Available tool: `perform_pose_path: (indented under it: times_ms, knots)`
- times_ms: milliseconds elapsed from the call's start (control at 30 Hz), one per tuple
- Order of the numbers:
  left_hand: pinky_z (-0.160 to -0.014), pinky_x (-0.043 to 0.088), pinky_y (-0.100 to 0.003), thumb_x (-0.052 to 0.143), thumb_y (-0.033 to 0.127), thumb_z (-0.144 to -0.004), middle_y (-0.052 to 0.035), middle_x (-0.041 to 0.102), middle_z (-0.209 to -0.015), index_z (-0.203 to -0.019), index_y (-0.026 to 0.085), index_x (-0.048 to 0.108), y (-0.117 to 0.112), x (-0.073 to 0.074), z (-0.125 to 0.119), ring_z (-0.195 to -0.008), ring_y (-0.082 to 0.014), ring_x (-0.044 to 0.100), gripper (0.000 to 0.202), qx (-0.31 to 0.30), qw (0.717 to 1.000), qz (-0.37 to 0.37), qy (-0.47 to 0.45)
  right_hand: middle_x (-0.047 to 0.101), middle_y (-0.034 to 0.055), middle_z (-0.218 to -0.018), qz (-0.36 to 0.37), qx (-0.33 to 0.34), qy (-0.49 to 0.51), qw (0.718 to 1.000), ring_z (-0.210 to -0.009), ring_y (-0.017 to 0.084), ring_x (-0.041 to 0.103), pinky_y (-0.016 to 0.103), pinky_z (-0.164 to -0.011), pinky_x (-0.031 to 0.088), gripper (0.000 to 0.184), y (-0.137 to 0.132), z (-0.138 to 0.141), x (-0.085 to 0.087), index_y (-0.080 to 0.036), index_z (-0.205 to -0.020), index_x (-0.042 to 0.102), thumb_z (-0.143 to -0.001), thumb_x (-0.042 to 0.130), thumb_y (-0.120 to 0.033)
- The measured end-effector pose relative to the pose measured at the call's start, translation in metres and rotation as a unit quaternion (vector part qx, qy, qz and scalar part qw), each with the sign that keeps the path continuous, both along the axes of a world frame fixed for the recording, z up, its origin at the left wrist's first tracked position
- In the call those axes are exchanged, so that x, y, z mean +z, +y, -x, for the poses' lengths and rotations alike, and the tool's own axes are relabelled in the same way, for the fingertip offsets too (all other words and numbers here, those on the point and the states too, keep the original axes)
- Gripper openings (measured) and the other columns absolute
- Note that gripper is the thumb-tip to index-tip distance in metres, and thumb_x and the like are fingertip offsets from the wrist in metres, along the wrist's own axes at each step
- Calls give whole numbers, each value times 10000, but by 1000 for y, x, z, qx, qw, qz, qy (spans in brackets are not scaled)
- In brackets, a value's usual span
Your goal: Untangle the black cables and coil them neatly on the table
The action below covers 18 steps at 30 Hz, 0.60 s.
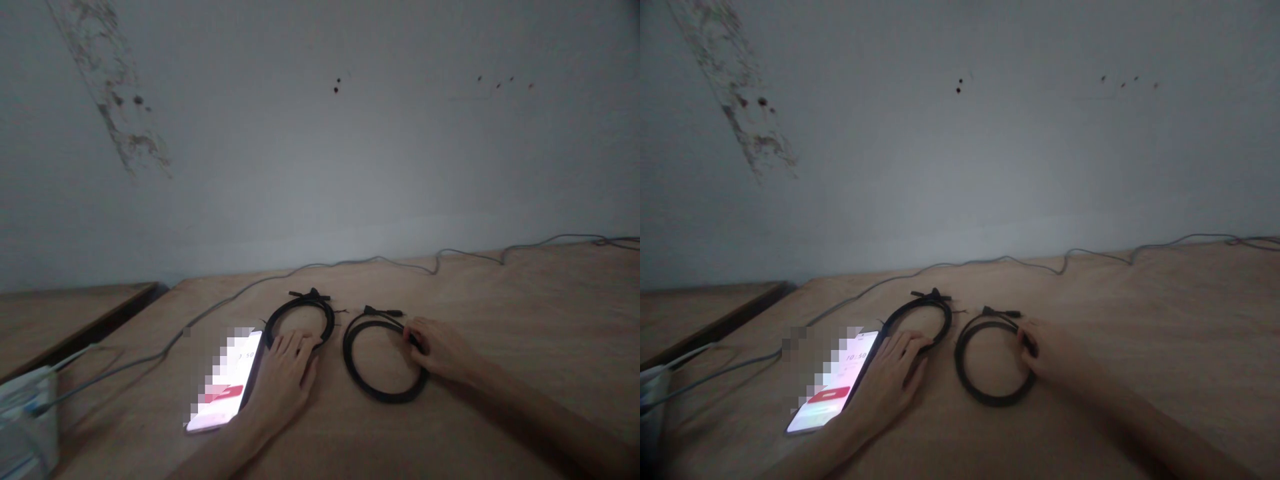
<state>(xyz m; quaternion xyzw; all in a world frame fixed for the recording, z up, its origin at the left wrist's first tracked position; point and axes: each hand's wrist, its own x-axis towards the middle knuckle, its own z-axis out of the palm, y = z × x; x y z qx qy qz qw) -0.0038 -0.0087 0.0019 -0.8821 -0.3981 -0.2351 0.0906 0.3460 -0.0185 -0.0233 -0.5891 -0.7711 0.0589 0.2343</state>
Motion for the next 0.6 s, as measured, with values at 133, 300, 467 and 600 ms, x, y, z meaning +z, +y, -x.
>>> perform_pose_path:
  times_ms: [133, 300, 467, 600]
  knots:
    - [-972, 483, -468, 478, 182, -1003, -96, 650, -1161, -1179, 210, 613, -8, 5, -3, -1087, -287, 594, 223, -63, 998, 9, -7, 641, -2, -763, 27, 40, 11, 999, -681, 173, 567, 277, -632, 374, 196, -9, 6, 7, -224, -882, 648, -706, 610, -144]
    - [-968, 474, -461, 536, 224, -974, -106, 632, -1173, -1205, 210, 591, -14, 10, -3, -1096, -287, 577, 238, -147, 988, 41, 7, 637, -5, -782, 43, 120, 20, 992, -721, 181, 574, 297, -702, 417, 120, -19, 11, 16, -235, -895, 642, -781, 621, -205]
    - [-957, 460, -433, 566, 192, -907, -66, 644, -1055, -1023, 221, 597, -16, 12, -4, -1014, -259, 576, 124, -200, 976, 79, 14, 622, -10, -765, 40, 157, 37, 986, -682, 165, 554, 287, -669, 412, 52, -22, 12, 20, -229, -889, 640, -845, 615, -240]
    - [-918, 461, -399, 518, 167, -936, -48, 650, -933, -920, 218, 573, -16, 9, -6, -928, -234, 573, 77, -203, 976, 83, -5, 605, -28, -734, 43, 146, 48, 987, -662, 155, 547, 275, -645, 396, 134, -19, 10, 13, -227, -859, 639, -757, 634, -140]
